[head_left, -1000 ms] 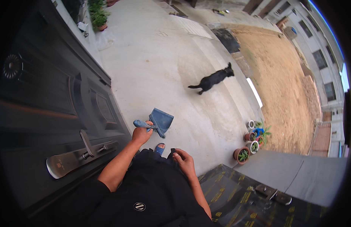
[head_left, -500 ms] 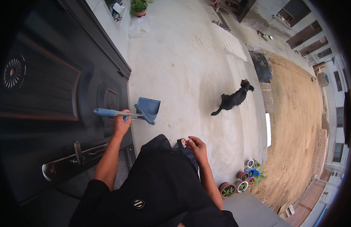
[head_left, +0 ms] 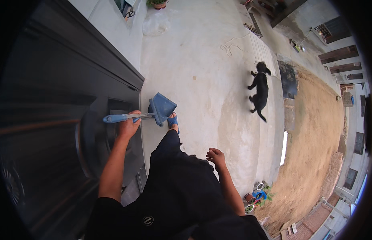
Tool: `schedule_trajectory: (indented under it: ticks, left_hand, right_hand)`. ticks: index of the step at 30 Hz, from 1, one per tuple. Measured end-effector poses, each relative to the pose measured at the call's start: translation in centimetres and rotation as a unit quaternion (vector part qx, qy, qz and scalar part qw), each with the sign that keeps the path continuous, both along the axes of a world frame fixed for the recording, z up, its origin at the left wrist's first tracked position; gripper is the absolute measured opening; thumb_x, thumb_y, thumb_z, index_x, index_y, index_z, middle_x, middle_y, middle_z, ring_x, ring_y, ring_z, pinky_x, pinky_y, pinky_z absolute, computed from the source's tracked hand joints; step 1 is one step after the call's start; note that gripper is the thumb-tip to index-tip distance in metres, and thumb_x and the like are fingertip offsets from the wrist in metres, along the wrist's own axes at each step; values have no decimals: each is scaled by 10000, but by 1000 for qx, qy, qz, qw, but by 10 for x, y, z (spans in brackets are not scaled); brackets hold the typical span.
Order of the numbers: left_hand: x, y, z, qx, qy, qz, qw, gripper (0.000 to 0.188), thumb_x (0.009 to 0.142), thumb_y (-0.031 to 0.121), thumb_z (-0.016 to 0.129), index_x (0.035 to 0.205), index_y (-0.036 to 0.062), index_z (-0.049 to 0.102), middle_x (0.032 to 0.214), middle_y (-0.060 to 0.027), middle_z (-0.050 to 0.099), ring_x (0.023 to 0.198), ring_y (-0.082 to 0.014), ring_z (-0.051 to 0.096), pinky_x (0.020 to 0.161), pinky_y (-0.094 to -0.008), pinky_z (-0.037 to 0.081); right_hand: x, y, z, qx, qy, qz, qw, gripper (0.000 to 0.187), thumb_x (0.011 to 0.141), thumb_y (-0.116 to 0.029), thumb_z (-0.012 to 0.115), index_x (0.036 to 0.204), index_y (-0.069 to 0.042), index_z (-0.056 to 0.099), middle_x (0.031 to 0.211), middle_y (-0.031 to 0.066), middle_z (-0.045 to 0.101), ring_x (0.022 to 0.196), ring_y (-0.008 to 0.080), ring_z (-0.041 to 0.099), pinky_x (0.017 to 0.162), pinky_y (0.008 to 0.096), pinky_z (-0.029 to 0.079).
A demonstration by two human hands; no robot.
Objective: The person sweeps the floor with a broom and a dustpan, moving across several rooms and then walking outside before returning to a table.
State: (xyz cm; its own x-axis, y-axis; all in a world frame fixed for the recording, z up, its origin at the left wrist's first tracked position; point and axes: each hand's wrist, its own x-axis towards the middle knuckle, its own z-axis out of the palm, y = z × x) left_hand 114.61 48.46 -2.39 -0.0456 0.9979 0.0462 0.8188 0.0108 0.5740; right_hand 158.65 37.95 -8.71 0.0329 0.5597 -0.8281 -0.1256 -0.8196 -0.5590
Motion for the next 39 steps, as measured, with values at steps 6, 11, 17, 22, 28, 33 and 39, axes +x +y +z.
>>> schedule_trajectory:
  ticks: [6,11,17,22,28,33,39]
  left_hand:
    - [-44,158,-17,7,0,-96,995,299,728,83,687,1018,109,619,1018,-79,616,916,-310,600,767,-396,479]
    - [-93,276,-23,-21,37,-105,994,324,714,83,713,1026,130,638,1028,-52,620,930,-302,592,769,-392,477]
    - [-122,411,-35,-6,111,-124,986,317,698,92,719,1005,132,652,1022,-35,641,976,-262,569,840,-385,463]
    - [-152,498,-54,9,162,-157,974,322,678,82,720,990,96,641,999,-84,639,939,-295,570,842,-410,439]
    - [-171,566,-69,8,78,-114,990,314,659,-24,715,950,82,663,943,-70,658,865,-264,587,783,-362,488]
    - [-209,651,-80,-28,119,-97,988,351,666,-18,722,999,75,663,975,-66,652,915,-251,584,824,-364,483]
    - [-235,715,-103,-85,103,-95,987,365,650,-35,727,993,68,661,980,-59,653,929,-256,575,831,-358,478]
  right_hand:
    - [14,79,-21,-79,-64,-116,988,305,880,-185,596,1100,19,545,867,119,621,763,227,634,661,348,555]
    - [-9,155,-11,-101,-95,-162,977,298,877,-189,596,1092,11,544,861,115,614,772,226,627,703,363,555]
    - [-38,233,-34,-147,-71,-160,974,292,885,-189,586,1116,-13,555,862,100,635,750,206,625,650,339,532]
    - [-40,327,-61,-163,-54,-161,972,269,861,-175,603,1075,-12,585,876,111,649,744,224,634,624,355,521]
    - [-36,459,-23,-75,-75,-164,981,270,874,-185,583,1064,8,585,892,109,639,764,204,649,687,329,558]
    - [-56,563,14,9,-95,-216,972,287,880,-199,584,1069,17,580,890,108,636,769,198,648,684,319,559]
    - [-114,557,1,-56,-105,-308,944,241,873,-186,581,1021,4,588,828,103,633,707,199,645,617,333,560]
